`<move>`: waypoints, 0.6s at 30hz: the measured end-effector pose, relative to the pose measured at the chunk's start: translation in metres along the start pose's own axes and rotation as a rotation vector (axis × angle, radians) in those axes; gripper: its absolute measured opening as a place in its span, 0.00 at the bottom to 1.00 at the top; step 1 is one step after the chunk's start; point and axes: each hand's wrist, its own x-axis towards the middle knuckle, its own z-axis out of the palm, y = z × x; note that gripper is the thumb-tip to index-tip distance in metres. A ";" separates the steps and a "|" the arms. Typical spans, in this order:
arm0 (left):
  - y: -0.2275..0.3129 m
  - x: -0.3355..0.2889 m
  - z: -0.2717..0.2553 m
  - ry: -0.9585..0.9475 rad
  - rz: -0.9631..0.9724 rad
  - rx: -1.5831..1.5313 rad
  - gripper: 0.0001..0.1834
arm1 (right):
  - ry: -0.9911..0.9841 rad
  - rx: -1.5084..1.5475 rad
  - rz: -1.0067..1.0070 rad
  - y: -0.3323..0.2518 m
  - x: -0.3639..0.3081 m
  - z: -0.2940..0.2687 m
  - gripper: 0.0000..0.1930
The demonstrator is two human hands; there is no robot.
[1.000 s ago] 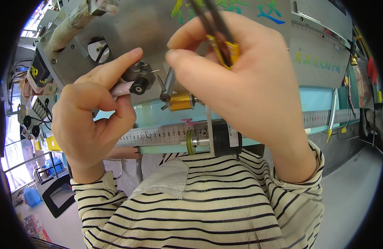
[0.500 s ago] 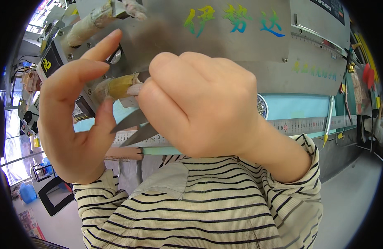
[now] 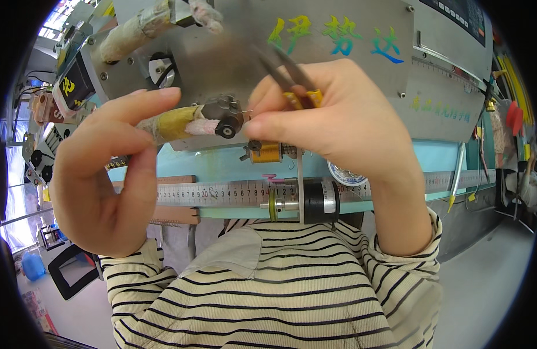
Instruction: The person repeatedly threads a thin wire through a small metal component, secures it with a crimping tool, and cuts the excess wire. The process is repeated multiple times with the same type of component.
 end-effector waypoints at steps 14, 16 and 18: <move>0.011 0.001 0.009 -0.092 -0.106 0.555 0.20 | 0.028 -0.166 0.041 -0.004 -0.008 0.012 0.10; 0.010 0.000 0.008 -0.106 -0.094 0.548 0.19 | 0.042 -0.066 0.065 -0.002 -0.005 0.015 0.09; 0.008 -0.002 0.006 -0.120 -0.078 0.541 0.19 | 0.006 0.025 0.028 0.000 -0.002 0.014 0.07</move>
